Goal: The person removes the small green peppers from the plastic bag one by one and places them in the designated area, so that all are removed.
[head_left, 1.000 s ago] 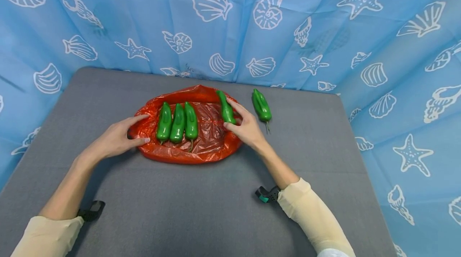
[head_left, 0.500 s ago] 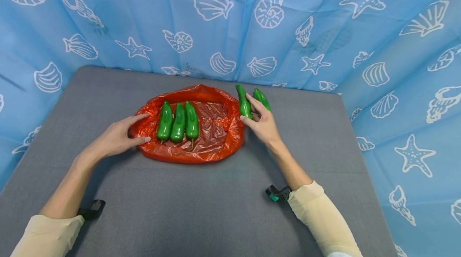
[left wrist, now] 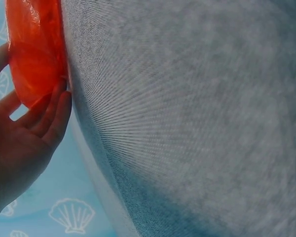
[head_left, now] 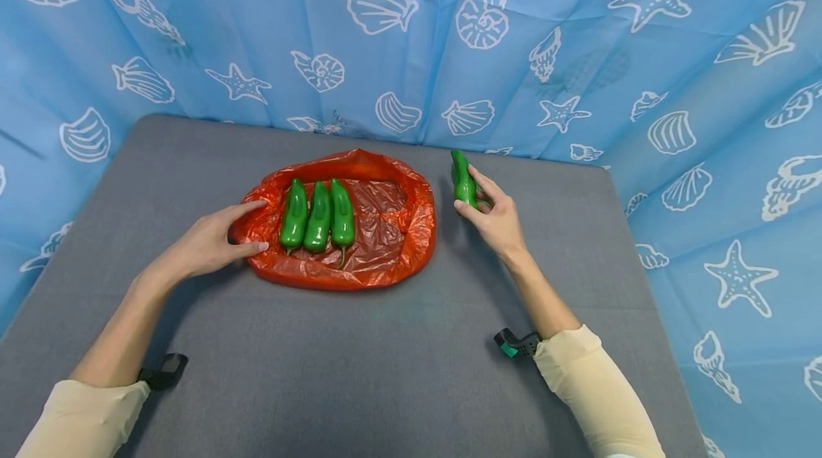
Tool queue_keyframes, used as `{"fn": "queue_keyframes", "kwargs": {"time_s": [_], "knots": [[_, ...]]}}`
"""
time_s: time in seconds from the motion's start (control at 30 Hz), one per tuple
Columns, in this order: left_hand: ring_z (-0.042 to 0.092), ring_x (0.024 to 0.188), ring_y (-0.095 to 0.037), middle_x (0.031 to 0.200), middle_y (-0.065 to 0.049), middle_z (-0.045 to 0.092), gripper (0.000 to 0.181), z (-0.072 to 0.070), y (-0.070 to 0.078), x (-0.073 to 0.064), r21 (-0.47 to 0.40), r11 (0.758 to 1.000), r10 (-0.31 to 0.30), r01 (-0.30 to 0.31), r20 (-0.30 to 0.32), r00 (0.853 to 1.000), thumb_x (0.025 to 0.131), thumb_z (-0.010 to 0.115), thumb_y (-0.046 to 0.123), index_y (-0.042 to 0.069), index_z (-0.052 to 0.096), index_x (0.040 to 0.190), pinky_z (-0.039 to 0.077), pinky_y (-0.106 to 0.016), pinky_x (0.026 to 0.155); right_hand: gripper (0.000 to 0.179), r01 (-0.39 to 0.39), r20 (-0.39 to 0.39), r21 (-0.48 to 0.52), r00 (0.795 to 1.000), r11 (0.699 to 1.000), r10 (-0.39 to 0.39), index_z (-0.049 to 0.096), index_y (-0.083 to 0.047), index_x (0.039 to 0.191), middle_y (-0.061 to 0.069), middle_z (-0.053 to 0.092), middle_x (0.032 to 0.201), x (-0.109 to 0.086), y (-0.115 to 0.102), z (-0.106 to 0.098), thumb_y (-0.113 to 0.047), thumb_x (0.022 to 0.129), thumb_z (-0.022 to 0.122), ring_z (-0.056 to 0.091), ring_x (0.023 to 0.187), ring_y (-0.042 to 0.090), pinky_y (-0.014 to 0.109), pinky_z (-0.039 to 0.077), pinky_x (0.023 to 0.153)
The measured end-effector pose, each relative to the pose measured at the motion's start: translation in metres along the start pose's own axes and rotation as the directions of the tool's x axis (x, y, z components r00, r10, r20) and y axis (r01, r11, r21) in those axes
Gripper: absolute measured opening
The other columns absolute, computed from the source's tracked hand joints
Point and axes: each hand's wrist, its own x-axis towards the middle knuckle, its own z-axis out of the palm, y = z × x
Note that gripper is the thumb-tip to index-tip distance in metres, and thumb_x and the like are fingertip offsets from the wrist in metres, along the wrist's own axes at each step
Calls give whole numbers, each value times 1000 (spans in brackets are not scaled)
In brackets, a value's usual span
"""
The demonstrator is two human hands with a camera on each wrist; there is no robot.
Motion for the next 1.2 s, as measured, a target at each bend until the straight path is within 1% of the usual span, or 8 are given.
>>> {"fn": "queue_keyframes", "kwargs": {"time_s": [0.23, 0.47, 0.6, 0.67, 0.83, 1.1, 1.13, 1.2], "knots": [[33, 136, -53, 150, -33, 35, 78, 0, 0, 0, -1, 1000, 4, -4, -3, 1000, 92, 72, 38, 3, 36, 152, 28, -67, 108, 63, -16, -19, -4, 1000, 1000, 16, 42, 2, 148, 21, 43, 150, 4, 9, -18, 1, 90, 68, 54, 121, 40, 35, 51, 97], [33, 136, -53, 150, -34, 35, 78, 0, -1, 1, 0, 1000, 3, -3, 2, 1000, 92, 72, 38, 3, 36, 152, 27, -67, 108, 64, -33, -19, 53, 999, 998, 34, 40, 1, 149, 23, 41, 151, 7, 26, -35, 2, 91, 67, 54, 122, 39, 19, 51, 91], [32, 137, -53, 151, -34, 34, 79, 0, -1, 1, 1, 1000, -4, 4, 6, 1000, 92, 71, 39, 3, 36, 152, 27, -68, 109, 65, -77, -9, 71, 997, 995, 78, 40, -2, 150, 25, 39, 152, 7, 34, -42, 1, 91, 67, 55, 124, 37, 16, 51, 89], [32, 137, -53, 151, -33, 34, 79, 0, -1, 1, 2, 1000, -5, 5, 3, 1000, 92, 71, 39, 3, 36, 152, 27, -67, 109, 65, -98, 0, 70, 995, 993, 98, 39, -3, 150, 26, 39, 151, 7, 36, -45, 1, 91, 67, 53, 126, 40, 15, 51, 87], [33, 135, -54, 149, -34, 36, 78, 1, 0, 0, 8, 1000, 18, -18, -18, 1000, 92, 72, 38, 3, 37, 151, 28, -67, 108, 64, -102, 11, 6, 995, 995, 102, 37, 1, 150, 31, 41, 147, 8, 39, -50, 2, 92, 65, 51, 125, 46, 12, 50, 83], [35, 135, -53, 149, -34, 37, 77, 1, 0, 0, 13, 1000, 27, -26, -26, 999, 92, 72, 37, 2, 38, 151, 29, -67, 107, 63, -140, 1, -114, 990, 984, 141, 35, 4, 149, 33, 43, 145, 11, 38, -52, 5, 93, 61, 53, 124, 46, 7, 47, 76], [35, 135, -53, 149, -34, 37, 77, 1, 0, 0, 13, 1000, 24, -24, -23, 999, 92, 72, 37, 3, 38, 151, 29, -67, 108, 62, -145, 3, -134, 989, 980, 146, 35, 4, 150, 33, 42, 145, 12, 39, -52, 4, 93, 61, 52, 125, 46, 6, 47, 75], [35, 135, -53, 149, -34, 37, 77, 1, 0, 0, 12, 1000, 22, -21, -19, 1000, 92, 72, 38, 3, 38, 151, 29, -67, 108, 62, -155, 8, -169, 987, 973, 158, 34, 0, 151, 29, 40, 149, 16, 52, -54, 0, 95, 61, 51, 127, 43, 7, 46, 76]]}}
